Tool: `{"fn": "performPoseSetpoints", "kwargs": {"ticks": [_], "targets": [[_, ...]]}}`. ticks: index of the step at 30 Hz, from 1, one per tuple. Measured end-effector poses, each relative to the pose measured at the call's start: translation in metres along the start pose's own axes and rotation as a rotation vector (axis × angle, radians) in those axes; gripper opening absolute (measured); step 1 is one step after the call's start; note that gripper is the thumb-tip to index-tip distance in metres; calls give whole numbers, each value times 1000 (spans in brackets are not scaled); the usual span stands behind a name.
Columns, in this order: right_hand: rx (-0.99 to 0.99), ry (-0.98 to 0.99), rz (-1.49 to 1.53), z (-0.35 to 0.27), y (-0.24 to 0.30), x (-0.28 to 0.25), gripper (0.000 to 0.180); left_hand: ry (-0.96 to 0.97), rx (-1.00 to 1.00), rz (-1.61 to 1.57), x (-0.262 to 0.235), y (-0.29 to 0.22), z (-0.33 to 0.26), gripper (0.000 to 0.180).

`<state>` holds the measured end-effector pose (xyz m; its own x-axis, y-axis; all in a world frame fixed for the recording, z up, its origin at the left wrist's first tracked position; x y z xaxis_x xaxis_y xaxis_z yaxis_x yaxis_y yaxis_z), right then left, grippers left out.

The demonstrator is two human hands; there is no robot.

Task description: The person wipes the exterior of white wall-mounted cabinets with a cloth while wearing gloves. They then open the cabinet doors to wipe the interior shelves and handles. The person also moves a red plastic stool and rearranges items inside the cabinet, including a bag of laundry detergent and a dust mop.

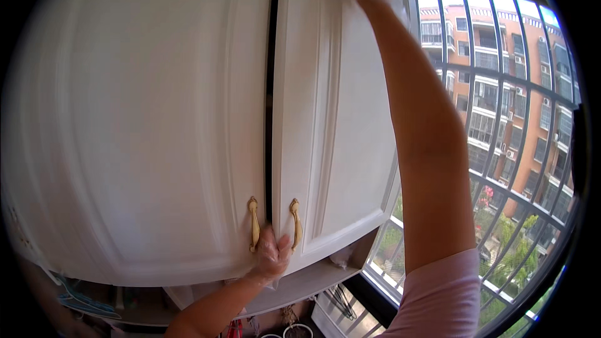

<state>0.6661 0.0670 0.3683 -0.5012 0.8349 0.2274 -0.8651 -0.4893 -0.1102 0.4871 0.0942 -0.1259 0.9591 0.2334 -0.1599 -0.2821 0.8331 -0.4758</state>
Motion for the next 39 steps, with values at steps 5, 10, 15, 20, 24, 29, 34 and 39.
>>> {"fn": "performPoseSetpoints", "kwargs": {"ticks": [5,10,15,20,24,29,34,39], "targets": [[69,45,-9,3,-3,-8,22,-50,77,10,1,-19,5,28],[-156,221,11,-152,11,-42,21,-31,16,110,-8,-16,2,28],[-359,402,207,-359,32,-114,34,7,-21,-51,-2,-28,9,31],[22,631,329,-447,40,-148,26,-66,42,93,-1,-14,5,33],[121,696,406,-433,28,-147,23,-34,5,163,2,-4,3,29],[-79,351,183,-276,-1,-98,21,12,13,67,-4,-10,2,30],[34,168,46,-113,-47,-39,18,9,42,66,-4,-10,4,33],[69,208,-26,-57,-52,-57,20,-17,41,18,6,-9,-2,34]]}}
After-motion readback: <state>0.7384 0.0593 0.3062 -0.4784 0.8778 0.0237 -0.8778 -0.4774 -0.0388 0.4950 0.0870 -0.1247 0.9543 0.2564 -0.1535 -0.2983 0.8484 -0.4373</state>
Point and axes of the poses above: each hand's wrist, its own z-axis towards the middle knuckle, its own x-axis out of the palm, y = z × x, the point moved 4 cm from there along z, towards the middle knuckle, and after that the axes turned 8 degrees about z, right-handed, at the moved point
